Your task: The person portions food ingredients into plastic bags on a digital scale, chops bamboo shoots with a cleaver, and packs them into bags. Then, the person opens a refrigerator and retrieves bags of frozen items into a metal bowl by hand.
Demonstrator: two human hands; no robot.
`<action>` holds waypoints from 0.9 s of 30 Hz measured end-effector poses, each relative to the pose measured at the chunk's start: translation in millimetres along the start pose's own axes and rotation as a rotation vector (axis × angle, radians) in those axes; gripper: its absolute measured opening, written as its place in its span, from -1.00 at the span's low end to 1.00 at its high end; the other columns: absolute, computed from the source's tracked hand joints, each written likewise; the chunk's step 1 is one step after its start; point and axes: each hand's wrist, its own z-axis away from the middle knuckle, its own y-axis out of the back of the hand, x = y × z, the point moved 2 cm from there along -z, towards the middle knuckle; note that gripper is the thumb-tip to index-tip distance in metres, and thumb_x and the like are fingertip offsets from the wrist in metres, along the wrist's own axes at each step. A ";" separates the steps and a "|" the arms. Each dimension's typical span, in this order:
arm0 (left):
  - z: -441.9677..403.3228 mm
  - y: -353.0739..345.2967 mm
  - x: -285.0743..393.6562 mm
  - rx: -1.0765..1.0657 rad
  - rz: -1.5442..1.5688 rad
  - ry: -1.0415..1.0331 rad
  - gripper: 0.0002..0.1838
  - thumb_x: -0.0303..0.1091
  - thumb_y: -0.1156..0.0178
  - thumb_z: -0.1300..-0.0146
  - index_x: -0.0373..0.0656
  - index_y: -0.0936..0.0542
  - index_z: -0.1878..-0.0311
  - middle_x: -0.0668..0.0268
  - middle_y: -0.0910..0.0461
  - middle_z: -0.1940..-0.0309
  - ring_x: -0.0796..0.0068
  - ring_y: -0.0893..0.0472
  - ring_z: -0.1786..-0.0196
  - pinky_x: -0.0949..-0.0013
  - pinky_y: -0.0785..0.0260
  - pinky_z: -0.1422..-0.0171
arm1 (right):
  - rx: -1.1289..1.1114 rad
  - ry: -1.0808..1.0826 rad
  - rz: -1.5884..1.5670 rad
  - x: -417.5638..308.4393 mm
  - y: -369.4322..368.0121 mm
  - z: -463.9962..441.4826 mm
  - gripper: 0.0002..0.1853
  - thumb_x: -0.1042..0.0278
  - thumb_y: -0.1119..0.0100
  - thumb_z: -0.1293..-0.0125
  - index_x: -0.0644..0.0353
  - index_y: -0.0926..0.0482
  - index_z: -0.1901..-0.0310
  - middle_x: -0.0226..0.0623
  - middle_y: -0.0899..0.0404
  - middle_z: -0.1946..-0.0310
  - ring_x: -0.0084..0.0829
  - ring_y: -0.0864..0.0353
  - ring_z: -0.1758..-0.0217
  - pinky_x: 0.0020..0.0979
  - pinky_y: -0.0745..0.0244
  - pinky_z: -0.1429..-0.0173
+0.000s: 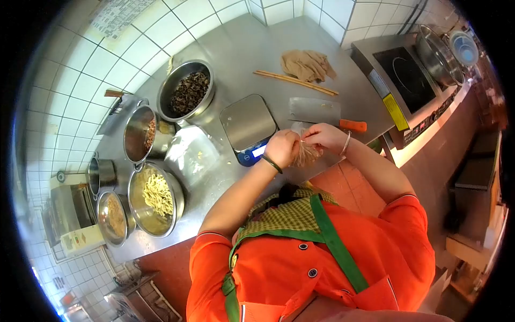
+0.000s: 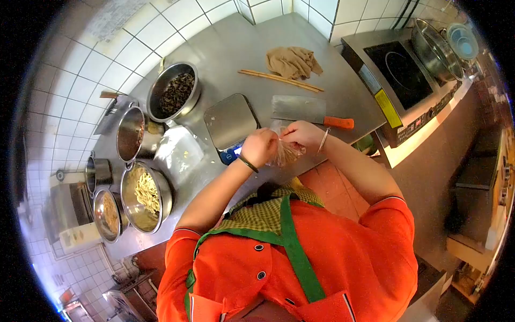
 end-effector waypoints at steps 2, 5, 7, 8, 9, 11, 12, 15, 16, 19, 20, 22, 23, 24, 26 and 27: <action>2.4 -3.5 -0.2 -0.002 0.030 0.005 -0.96 -0.49 -0.12 0.04 -0.22 -0.50 0.46 0.12 -0.47 0.49 0.06 -0.49 0.35 0.15 -0.35 0.26 | 0.024 0.045 0.077 5.8 0.8 -3.9 -0.79 0.37 -0.12 -0.08 0.37 -0.58 0.35 -0.40 -0.47 0.63 -0.59 -0.38 0.60 -0.52 -0.29 0.50; 2.4 -5.6 -1.6 -0.003 0.034 0.010 -0.95 -0.50 -0.12 0.05 -0.22 -0.50 0.45 0.13 -0.47 0.48 0.06 -0.49 0.35 0.15 -0.35 0.25 | 0.083 0.117 0.310 10.7 0.7 -11.7 -0.79 0.38 -0.12 -0.08 0.38 -0.57 0.34 -0.40 -0.46 0.64 -0.60 -0.38 0.60 -0.52 -0.29 0.50; 1.0 -2.4 0.4 -0.006 0.019 0.012 -0.94 -0.50 -0.12 0.05 -0.22 -0.50 0.44 0.13 -0.47 0.48 0.06 -0.49 0.35 0.16 -0.36 0.25 | 0.068 0.105 0.222 16.4 0.9 -15.3 -0.79 0.37 -0.13 -0.07 0.38 -0.57 0.35 -0.39 -0.47 0.63 -0.59 -0.39 0.60 -0.51 -0.31 0.49; 1.2 0.4 1.5 -0.004 0.018 -0.028 -0.94 -0.50 -0.11 0.04 -0.21 -0.50 0.43 0.13 -0.47 0.48 0.07 -0.49 0.35 0.16 -0.36 0.25 | 0.052 0.089 0.133 18.1 1.5 -15.8 -0.79 0.37 -0.14 -0.07 0.37 -0.57 0.36 -0.39 -0.47 0.63 -0.58 -0.41 0.59 -0.51 -0.32 0.48; 1.5 2.5 3.2 -0.002 0.019 -0.067 -0.94 -0.50 -0.11 0.04 -0.21 -0.49 0.43 0.13 -0.48 0.47 0.07 -0.49 0.35 0.16 -0.36 0.24 | 0.051 0.089 0.134 17.9 2.6 -15.4 -0.79 0.37 -0.14 -0.07 0.37 -0.57 0.36 -0.39 -0.47 0.63 -0.58 -0.41 0.59 -0.51 -0.32 0.48; 2.0 2.0 3.0 0.019 -0.015 -0.085 -0.94 -0.49 -0.11 0.04 -0.20 -0.48 0.44 0.12 -0.48 0.48 0.06 -0.49 0.36 0.15 -0.36 0.26 | -0.036 -0.013 0.004 18.4 2.7 -15.8 -0.82 0.36 -0.15 -0.05 0.33 -0.57 0.41 -0.40 -0.50 0.61 -0.56 -0.44 0.56 -0.48 -0.36 0.44; 0.2 3.7 4.3 0.039 -0.049 -0.105 -0.94 -0.48 -0.12 0.05 -0.19 -0.46 0.45 0.12 -0.48 0.49 0.05 -0.49 0.38 0.14 -0.36 0.27 | -0.039 -0.013 0.006 17.0 2.6 -16.5 -0.82 0.36 -0.15 -0.05 0.33 -0.57 0.41 -0.40 -0.50 0.61 -0.56 -0.44 0.56 -0.48 -0.36 0.44; -5.5 5.3 1.1 -0.078 -0.056 0.012 -0.92 -0.45 -0.13 0.06 -0.19 -0.43 0.48 0.11 -0.47 0.53 0.04 -0.48 0.41 0.12 -0.34 0.32 | -0.007 -0.068 -0.016 15.6 4.7 -12.1 -0.82 0.34 -0.15 -0.05 0.31 -0.57 0.46 -0.41 -0.52 0.60 -0.54 -0.46 0.52 -0.46 -0.38 0.41; -3.7 5.1 -0.5 -0.083 -0.051 0.016 -0.92 -0.45 -0.13 0.06 -0.19 -0.43 0.48 0.11 -0.47 0.53 0.04 -0.48 0.41 0.12 -0.34 0.32 | 0.060 0.109 0.232 9.0 7.8 -9.4 -0.84 0.35 -0.15 -0.07 0.29 -0.56 0.45 -0.44 -0.50 0.59 -0.58 -0.43 0.54 -0.51 -0.32 0.44; -1.4 1.7 -7.2 -0.141 0.003 0.058 -0.89 -0.44 -0.14 0.08 -0.20 -0.41 0.49 0.10 -0.46 0.57 0.04 -0.48 0.44 0.11 -0.34 0.34 | 0.164 0.355 0.494 23.7 13.2 -10.9 -0.86 0.36 -0.14 -0.11 0.25 -0.56 0.46 -0.48 -0.47 0.59 -0.63 -0.38 0.56 -0.57 -0.25 0.48; 1.1 -1.1 -8.8 -0.156 0.000 0.102 -0.89 -0.44 -0.14 0.08 -0.20 -0.41 0.49 0.10 -0.46 0.57 0.03 -0.49 0.43 0.14 -0.34 0.34 | 0.197 0.421 0.510 32.8 15.3 -12.7 -0.87 0.36 -0.13 -0.13 0.23 -0.57 0.47 -0.48 -0.46 0.60 -0.65 -0.36 0.57 -0.58 -0.22 0.49; 2.6 3.0 -7.3 -0.167 -0.004 0.150 -0.89 -0.45 -0.14 0.08 -0.21 -0.42 0.48 0.10 -0.47 0.57 0.03 -0.49 0.41 0.16 -0.35 0.33 | 0.137 0.318 0.315 23.3 13.9 -4.3 -0.86 0.36 -0.12 -0.14 0.24 -0.56 0.46 -0.48 -0.45 0.61 -0.66 -0.35 0.57 -0.59 -0.22 0.49; 0.0 11.1 -6.0 -0.155 0.053 0.129 -0.87 -0.44 -0.15 0.05 -0.22 -0.45 0.42 0.09 -0.48 0.54 0.07 -0.51 0.39 0.19 -0.37 0.31 | 0.078 0.217 0.123 13.1 15.1 0.3 -0.86 0.37 -0.11 -0.15 0.24 -0.55 0.45 -0.48 -0.45 0.62 -0.66 -0.34 0.57 -0.59 -0.22 0.48; -2.6 21.5 -1.3 -0.145 0.111 0.108 -0.85 -0.43 -0.17 0.03 -0.22 -0.48 0.35 0.09 -0.49 0.50 0.11 -0.53 0.37 0.23 -0.38 0.29 | 0.076 0.220 0.127 -4.4 13.8 6.7 -0.86 0.37 -0.11 -0.15 0.24 -0.55 0.45 -0.48 -0.45 0.62 -0.66 -0.34 0.57 -0.59 -0.22 0.48; -9.1 53.4 17.7 -0.076 0.184 0.145 -0.80 -0.42 -0.18 0.01 -0.24 -0.47 0.28 0.10 -0.49 0.43 0.12 -0.52 0.33 0.25 -0.38 0.24 | 0.041 0.160 0.019 -43.6 11.1 13.7 -0.86 0.37 -0.10 -0.17 0.25 -0.54 0.43 -0.52 -0.37 0.66 -0.69 -0.26 0.59 -0.60 -0.17 0.50; -9.5 67.3 21.2 -0.007 0.262 0.183 -0.75 -0.42 -0.18 0.00 -0.26 -0.47 0.22 0.11 -0.49 0.37 0.12 -0.51 0.29 0.26 -0.38 0.20 | 0.043 0.177 0.028 -56.1 19.4 8.2 -0.86 0.37 -0.10 -0.17 0.25 -0.54 0.43 -0.52 -0.37 0.66 -0.69 -0.26 0.59 -0.60 -0.17 0.50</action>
